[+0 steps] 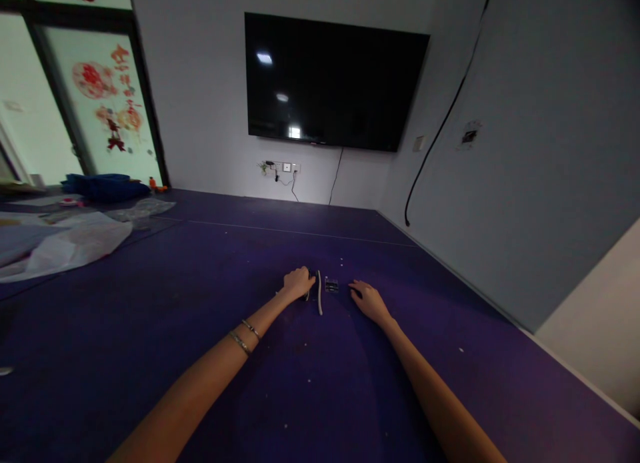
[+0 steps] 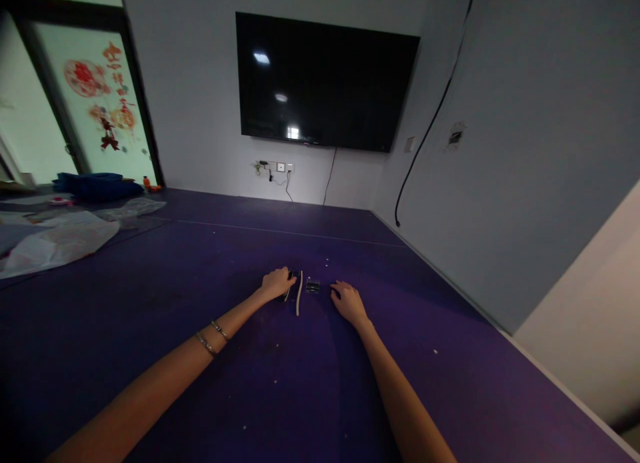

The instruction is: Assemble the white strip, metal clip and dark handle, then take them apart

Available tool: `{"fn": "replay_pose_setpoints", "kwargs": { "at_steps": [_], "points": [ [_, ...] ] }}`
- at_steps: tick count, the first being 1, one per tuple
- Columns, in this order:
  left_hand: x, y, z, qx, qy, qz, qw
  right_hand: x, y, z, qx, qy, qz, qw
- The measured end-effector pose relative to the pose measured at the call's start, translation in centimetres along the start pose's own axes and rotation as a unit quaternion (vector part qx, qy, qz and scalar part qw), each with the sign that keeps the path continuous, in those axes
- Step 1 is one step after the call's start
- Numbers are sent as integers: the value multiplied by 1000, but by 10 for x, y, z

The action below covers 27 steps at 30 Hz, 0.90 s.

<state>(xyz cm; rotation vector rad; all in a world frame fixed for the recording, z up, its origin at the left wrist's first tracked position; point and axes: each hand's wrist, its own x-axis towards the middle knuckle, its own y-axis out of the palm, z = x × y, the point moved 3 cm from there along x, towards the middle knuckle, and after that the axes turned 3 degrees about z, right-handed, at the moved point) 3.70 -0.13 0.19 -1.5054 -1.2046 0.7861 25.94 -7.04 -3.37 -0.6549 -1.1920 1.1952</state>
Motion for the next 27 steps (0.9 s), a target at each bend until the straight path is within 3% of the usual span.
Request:
{"fn": "replay_pose_setpoints", "kwargs": {
  "at_steps": [11,19,23,27],
  "points": [
    [6,8,-6,-3,-22,-3,1000,1,2,-1,-2,7,-2,1000],
    [8,-2,1,-114,-51,11,992,2,3,-3,0,6,-6,1000],
    [17,-15,14,-243,-85,55,965,1,3,-3,-9,3,-7,1000],
    [21,-28,29,-409,-112,127,897,1,3,-3,-14,4,-8,1000]
  ]
}}
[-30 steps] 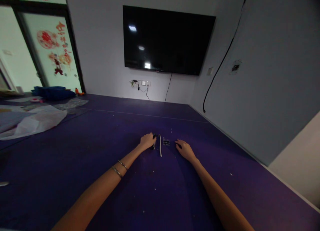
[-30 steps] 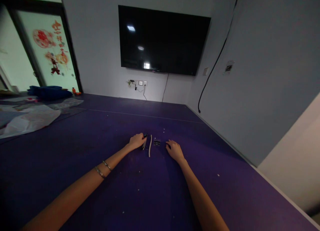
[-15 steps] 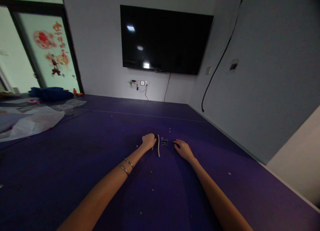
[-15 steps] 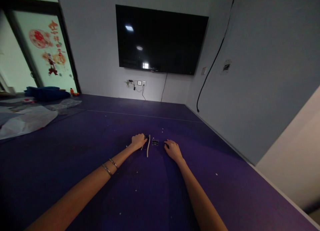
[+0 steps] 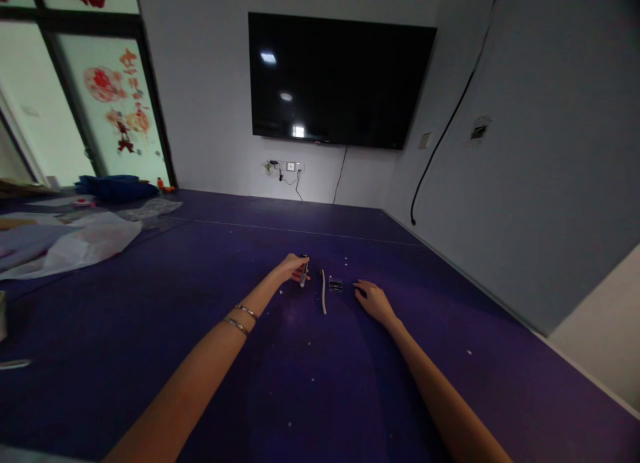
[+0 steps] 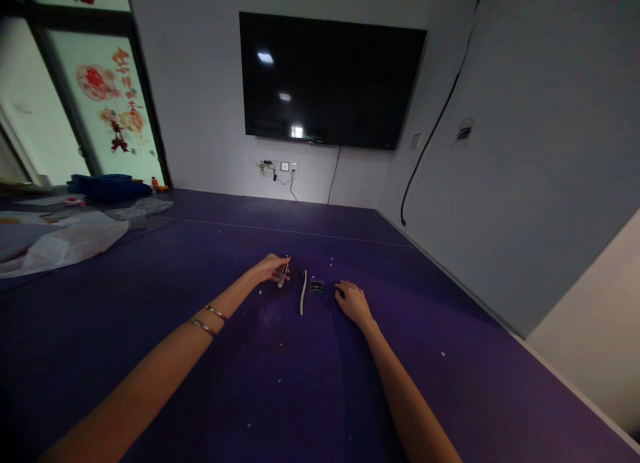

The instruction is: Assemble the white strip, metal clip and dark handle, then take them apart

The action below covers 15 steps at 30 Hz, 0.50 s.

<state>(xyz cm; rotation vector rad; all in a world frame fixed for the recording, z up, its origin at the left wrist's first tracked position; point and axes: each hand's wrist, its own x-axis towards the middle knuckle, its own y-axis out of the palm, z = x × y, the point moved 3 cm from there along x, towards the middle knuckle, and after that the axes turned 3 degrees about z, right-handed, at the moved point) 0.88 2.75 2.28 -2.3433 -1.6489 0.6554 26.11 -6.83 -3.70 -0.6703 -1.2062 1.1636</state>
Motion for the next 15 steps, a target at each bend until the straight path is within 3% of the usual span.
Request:
{"fn": "replay_pose_setpoints", "kwargs": {
  "at_steps": [7,15],
  "points": [
    [3,-23,7,-211,-50,43,975,-1,-2,1,3,-3,0,1000],
    [9,-22,16,-284,-133,85,946,1,0,-1,6,-1,2,1000]
  ]
}}
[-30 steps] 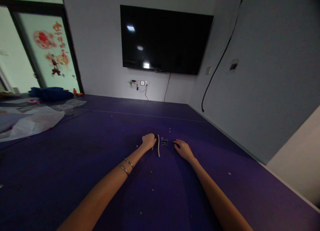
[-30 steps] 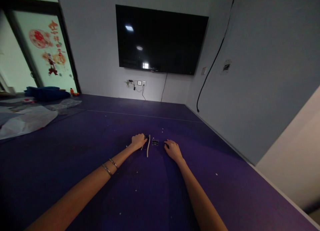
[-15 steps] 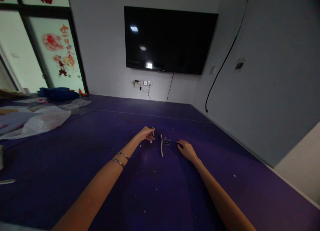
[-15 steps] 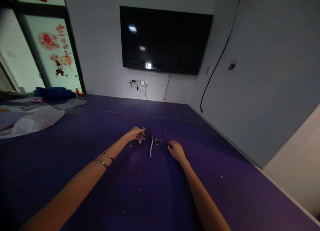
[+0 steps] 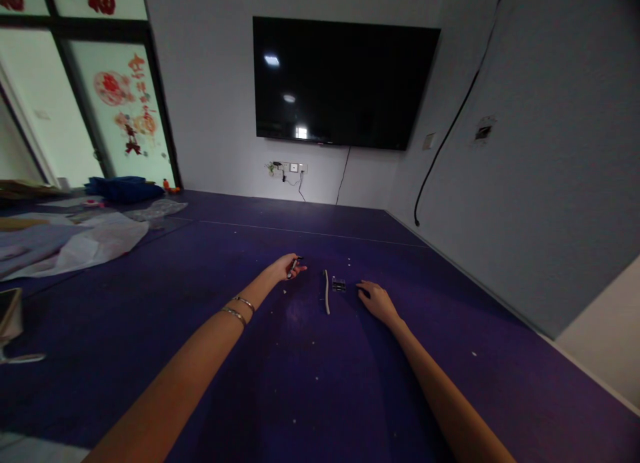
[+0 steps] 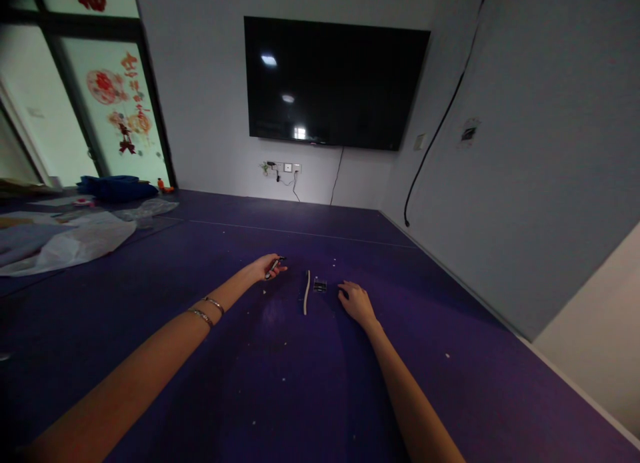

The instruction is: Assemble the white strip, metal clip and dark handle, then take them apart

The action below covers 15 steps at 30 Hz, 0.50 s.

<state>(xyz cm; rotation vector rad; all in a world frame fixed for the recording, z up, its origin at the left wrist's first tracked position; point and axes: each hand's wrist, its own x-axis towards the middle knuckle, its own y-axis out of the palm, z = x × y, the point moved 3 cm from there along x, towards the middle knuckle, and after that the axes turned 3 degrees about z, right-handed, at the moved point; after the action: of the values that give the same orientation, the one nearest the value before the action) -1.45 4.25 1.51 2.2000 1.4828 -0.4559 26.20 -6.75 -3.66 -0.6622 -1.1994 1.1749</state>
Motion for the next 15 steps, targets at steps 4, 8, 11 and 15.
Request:
{"fn": "replay_pose_setpoints", "kwargs": {
  "at_steps": [4,8,11,15],
  "points": [
    [2,2,3,2,-39,4,999,0,1,0,0,-8,-1,1000],
    [3,3,7,10,-60,9,998,1,1,1,0,-3,-5,1000],
    [6,3,10,18,-73,21,997,1,1,1,1,2,-7,1000],
    [12,0,14,33,-82,49,995,1,0,1,1,9,0,1000]
  ]
}}
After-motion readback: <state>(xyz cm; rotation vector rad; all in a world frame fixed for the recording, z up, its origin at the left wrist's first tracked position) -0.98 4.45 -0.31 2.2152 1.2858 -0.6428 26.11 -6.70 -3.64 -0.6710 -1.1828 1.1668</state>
